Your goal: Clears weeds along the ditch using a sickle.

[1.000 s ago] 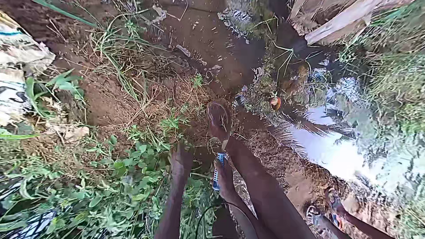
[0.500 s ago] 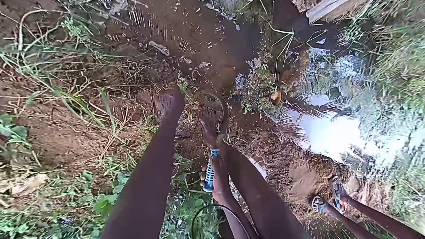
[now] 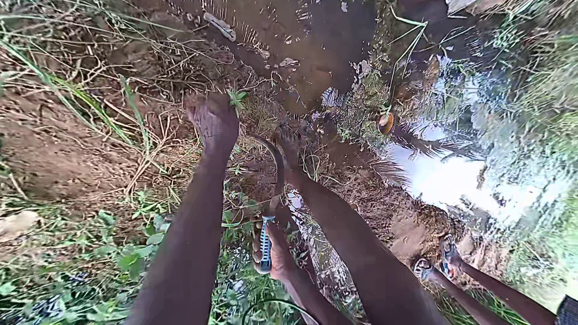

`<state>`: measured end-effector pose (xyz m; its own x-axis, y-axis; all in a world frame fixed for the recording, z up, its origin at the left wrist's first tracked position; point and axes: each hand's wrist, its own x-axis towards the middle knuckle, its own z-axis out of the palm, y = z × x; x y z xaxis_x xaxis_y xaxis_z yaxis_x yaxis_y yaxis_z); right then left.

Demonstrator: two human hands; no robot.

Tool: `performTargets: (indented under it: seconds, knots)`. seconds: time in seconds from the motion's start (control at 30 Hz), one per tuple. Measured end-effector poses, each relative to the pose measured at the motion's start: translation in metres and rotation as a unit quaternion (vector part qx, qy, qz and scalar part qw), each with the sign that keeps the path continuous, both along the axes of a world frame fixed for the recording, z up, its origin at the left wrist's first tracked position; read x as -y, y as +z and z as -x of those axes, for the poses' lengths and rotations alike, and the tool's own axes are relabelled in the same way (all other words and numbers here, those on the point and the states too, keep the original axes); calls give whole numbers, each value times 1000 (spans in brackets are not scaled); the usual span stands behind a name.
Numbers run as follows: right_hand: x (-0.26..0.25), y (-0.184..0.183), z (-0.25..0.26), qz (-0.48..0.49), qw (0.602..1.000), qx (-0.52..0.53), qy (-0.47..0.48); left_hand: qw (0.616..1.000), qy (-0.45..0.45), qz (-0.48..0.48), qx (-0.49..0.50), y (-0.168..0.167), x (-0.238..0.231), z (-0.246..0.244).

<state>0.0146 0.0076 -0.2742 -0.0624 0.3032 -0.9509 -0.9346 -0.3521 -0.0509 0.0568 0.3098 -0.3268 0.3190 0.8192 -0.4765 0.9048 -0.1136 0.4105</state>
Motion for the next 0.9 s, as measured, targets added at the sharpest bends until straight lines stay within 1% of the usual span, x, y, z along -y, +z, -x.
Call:
performTargets:
  seconds: [0.07,0.1,0.17,0.2,0.27,0.3,0.37,0.47,0.57,0.63,0.7,0.73,0.77,0.8,0.83,0.87,0.9]
  knots:
    - [6,28,-5,50,997,11,65,999,28,-1,38,5,29,22]
    - [7,34,-5,60,995,12,76,997,52,3,54,6,50,39]
    - [-2,46,-11,94,989,16,114,992,117,26,43,11,93,73]
    - [-5,46,-14,102,987,24,125,986,159,41,31,14,110,88]
    - [2,42,-15,83,986,55,131,970,239,36,40,20,143,117]
    - [9,35,-14,57,988,77,122,961,270,16,58,19,158,130]
    - [22,20,-13,15,987,126,103,944,320,12,76,18,183,150]
    - [6,8,-28,11,973,204,105,941,330,28,74,18,206,167]
    - [-5,-5,-35,47,962,230,141,939,335,50,59,24,220,171]
    - [18,-7,-17,53,954,219,199,924,373,56,59,31,230,178]
    - [52,2,8,49,941,201,268,904,420,61,52,37,235,183]
    - [68,8,21,52,931,185,310,902,425,61,40,41,238,185]
    - [77,18,30,81,918,165,352,910,409,64,25,45,239,187]
    - [73,28,33,125,900,136,395,923,378,67,19,46,238,185]
    - [67,35,33,160,889,104,416,939,336,65,18,46,236,181]
    - [89,29,35,92,908,126,389,953,298,59,17,45,234,177]
    - [101,25,33,36,921,141,361,963,263,50,24,45,228,170]
